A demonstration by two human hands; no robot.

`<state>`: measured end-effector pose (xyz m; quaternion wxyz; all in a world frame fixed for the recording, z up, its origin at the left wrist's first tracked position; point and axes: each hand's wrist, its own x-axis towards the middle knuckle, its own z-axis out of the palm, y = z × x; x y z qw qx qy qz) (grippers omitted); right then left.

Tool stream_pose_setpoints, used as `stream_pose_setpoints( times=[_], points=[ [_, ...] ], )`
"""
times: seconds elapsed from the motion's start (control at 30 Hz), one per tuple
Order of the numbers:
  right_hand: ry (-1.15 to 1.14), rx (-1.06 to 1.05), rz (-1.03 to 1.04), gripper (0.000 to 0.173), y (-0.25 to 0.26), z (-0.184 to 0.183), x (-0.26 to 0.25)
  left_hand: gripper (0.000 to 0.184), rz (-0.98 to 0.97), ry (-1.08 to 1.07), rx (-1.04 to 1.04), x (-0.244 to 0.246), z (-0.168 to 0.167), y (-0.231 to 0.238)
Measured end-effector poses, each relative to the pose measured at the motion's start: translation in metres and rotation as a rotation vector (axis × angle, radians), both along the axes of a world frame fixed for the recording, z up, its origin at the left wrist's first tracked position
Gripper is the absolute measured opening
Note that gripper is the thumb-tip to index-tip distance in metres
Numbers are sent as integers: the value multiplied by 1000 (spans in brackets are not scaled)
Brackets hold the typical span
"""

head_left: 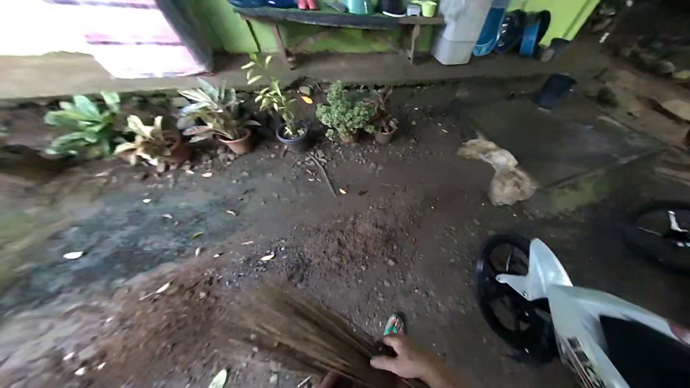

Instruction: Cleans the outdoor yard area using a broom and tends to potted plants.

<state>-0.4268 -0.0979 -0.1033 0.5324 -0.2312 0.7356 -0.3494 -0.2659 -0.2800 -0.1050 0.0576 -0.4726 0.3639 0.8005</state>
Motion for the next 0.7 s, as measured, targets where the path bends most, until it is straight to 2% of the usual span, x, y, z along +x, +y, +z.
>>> stream_pose_setpoints(
  times=[0.1,0.17,0.37,0.5,0.63,0.7],
  points=[
    [130,91,-83,50,-28,1,-29,35,-64,-18,-119,-53,25,19],
    [202,195,-159,47,-33,0,-58,39,-76,-42,-161,-83,30,21],
    [206,572,-364,50,4,-24,-175,37,-49,-116,-211,-154,32,25],
    [6,523,-522,54,28,-47,-206,41,-100,-134,-228,-189,23,11],
    [-466,407,-274,69,32,-29,-214,44,-125,-167,-245,-219,12,-20],
    [-552,377,-115,70,39,-18,-218,44,-18,-189,-236,-239,2,-45]
  ],
)
